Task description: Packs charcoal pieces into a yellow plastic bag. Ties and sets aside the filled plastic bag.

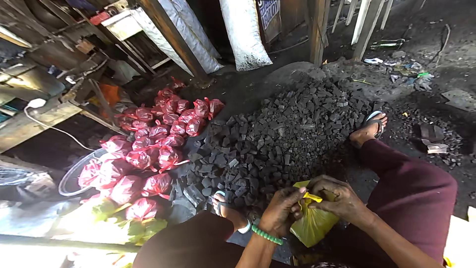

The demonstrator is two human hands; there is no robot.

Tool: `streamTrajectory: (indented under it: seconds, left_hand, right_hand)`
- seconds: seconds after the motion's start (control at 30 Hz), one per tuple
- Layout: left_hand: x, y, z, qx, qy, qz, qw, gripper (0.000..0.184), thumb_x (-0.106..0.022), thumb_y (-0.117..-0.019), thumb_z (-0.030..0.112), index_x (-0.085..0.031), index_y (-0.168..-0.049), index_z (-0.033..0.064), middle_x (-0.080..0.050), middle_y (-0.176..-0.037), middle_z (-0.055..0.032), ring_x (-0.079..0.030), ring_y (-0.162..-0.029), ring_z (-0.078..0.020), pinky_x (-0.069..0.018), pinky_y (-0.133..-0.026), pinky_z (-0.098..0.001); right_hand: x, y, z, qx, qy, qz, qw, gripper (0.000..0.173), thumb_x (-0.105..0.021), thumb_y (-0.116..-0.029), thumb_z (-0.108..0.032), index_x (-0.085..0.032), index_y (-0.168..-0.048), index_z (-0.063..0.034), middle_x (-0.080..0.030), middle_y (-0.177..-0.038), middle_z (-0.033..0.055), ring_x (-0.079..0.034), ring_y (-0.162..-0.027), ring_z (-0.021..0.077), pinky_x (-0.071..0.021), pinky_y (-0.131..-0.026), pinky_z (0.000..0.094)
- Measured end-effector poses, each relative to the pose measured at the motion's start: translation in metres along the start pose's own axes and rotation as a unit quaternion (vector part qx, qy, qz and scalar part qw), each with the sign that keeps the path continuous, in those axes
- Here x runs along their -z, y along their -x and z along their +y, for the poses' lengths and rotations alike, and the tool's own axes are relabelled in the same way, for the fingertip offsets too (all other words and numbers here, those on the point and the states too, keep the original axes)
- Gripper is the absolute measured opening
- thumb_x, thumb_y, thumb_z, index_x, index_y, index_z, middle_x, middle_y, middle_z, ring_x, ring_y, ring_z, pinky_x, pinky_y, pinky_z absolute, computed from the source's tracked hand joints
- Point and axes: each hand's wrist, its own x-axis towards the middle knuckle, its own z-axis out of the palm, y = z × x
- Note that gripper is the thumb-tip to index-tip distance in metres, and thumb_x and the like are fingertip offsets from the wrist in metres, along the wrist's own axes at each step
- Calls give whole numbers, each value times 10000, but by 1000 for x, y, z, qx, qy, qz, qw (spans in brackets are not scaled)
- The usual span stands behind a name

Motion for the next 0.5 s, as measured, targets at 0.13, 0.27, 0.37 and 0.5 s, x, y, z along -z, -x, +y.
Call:
streamTrajectory:
  seconds: [0.13, 0.27, 0.37, 0.5]
  left_hand:
    - [-5, 4, -5, 9, 57, -15, 998, 157, -539, -1024, 41, -644, -911, 69, -548, -631, 52, -465, -487, -6, -437, -494, -152]
    - [-4, 12, 6, -76, -132, -39, 987, 117, -556, -998, 6, -669, -998, 36, -630, -767, 46, -453, -515, 38, -395, -483, -117]
    - [-7, 20, 24, -124, -422, -15, 898, 158, -610, -1013, 125, -713, -1093, 35, -631, -950, -13, -526, -698, -27, -454, -641, -199]
    - [3, 12, 29, -98, -492, -2, 865, 134, -666, -992, 170, -726, -1029, 56, -660, -956, -44, -597, -805, -93, -503, -745, -276]
  right_hand:
    - [-2, -6, -8, -1, -21, 16, 1000, 348, -760, -897, -374, -667, -771, -63, -595, -817, -26, -556, -788, -34, -469, -709, 99]
    - [-8, -13, -15, 30, 22, 72, 997, 384, -641, -981, -267, -630, -659, -57, -519, -673, -39, -506, -662, -31, -425, -606, 98]
    - [-9, -17, -21, 114, 164, 87, 976, 403, -610, -969, -227, -549, -599, -80, -468, -617, -5, -496, -617, 73, -430, -611, 205]
    - [6, -13, -22, 141, 264, 66, 952, 372, -584, -967, -218, -589, -616, -99, -532, -639, 14, -560, -653, 135, -495, -684, 274]
